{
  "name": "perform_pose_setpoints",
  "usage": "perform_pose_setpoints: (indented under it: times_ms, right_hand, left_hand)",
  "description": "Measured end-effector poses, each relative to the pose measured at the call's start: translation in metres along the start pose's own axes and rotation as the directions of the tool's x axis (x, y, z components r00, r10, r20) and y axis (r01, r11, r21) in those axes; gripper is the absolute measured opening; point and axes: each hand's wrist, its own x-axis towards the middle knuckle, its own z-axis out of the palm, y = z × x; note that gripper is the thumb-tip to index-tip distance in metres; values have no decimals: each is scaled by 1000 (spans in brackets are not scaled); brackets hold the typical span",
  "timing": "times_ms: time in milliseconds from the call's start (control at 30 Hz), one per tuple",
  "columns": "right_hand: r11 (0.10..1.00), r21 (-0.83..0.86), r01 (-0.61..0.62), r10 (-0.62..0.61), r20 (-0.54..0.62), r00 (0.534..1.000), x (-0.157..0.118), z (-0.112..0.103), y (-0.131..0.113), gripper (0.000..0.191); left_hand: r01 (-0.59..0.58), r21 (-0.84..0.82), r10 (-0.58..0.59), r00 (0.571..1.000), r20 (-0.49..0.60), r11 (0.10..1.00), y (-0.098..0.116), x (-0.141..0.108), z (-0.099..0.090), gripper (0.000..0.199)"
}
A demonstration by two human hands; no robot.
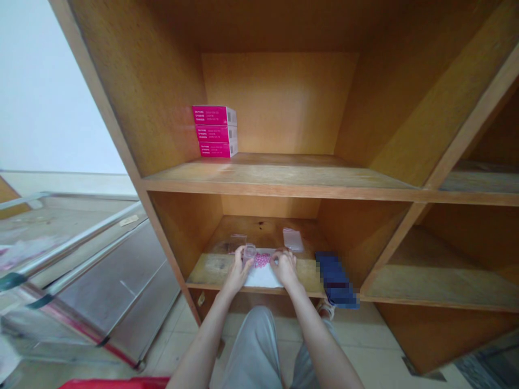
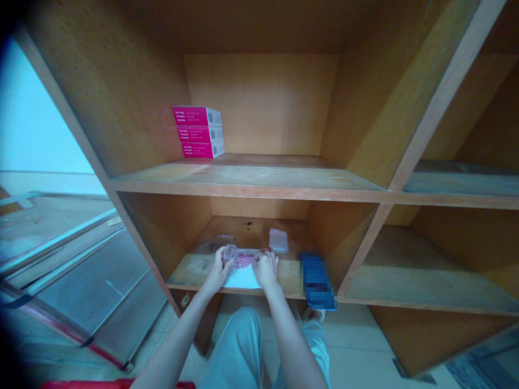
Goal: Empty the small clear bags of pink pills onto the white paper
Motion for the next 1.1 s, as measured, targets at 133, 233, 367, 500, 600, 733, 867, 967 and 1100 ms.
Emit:
perform_pose_setpoints:
  times_ms: [133, 233, 367, 500, 600, 733, 867, 967, 1100]
  right_hand:
    - [969, 240, 61, -24, -153, 988, 10, -10, -16, 11]
    - [905, 397, 152, -56, -241, 969, 18, -18, -35, 10]
    - [885, 424, 195, -119, -200, 973, 23, -20, -56, 11]
    - [895, 402, 194, -164, -107, 981, 23, -18, -59, 16]
    - [883, 430, 188, -142, -137, 980, 22, -20, -47, 17]
    - [897, 423, 129, -65, -162, 985, 18, -18, -19, 17]
    - [964, 266, -3, 9, -22, 1000, 7, -8, 4, 17]
    - [994, 108, -19, 13, 58, 998, -1, 0, 10, 17]
    - [1000, -26, -10, 12, 94, 996, -4, 2, 7, 17]
  left_hand:
    - [-2, -4, 2, 1000, -1, 1000, -1, 0, 0, 41]
    - [-4, -7, 4, 1000, -17, 1000, -3, 0, 1, 42]
    - [-30, -33, 30, 1000, -10, 999, -3, 1, 2, 41]
    - [-49, -51, 49, 999, -8, 997, -2, 1, 2, 40]
    - [-41, -48, 41, 999, -8, 998, -2, 1, 1, 40]
    - [-22, -39, 22, 1000, -11, 999, -1, 0, 1, 41]
    - [-18, -44, 18, 1000, -5, 999, 1, 0, 1, 40]
    - [-9, -43, 9, 1000, -6, 999, 1, 0, 1, 40]
    - [12, -39, -13, 1000, -9, 999, 0, 0, 1, 41]
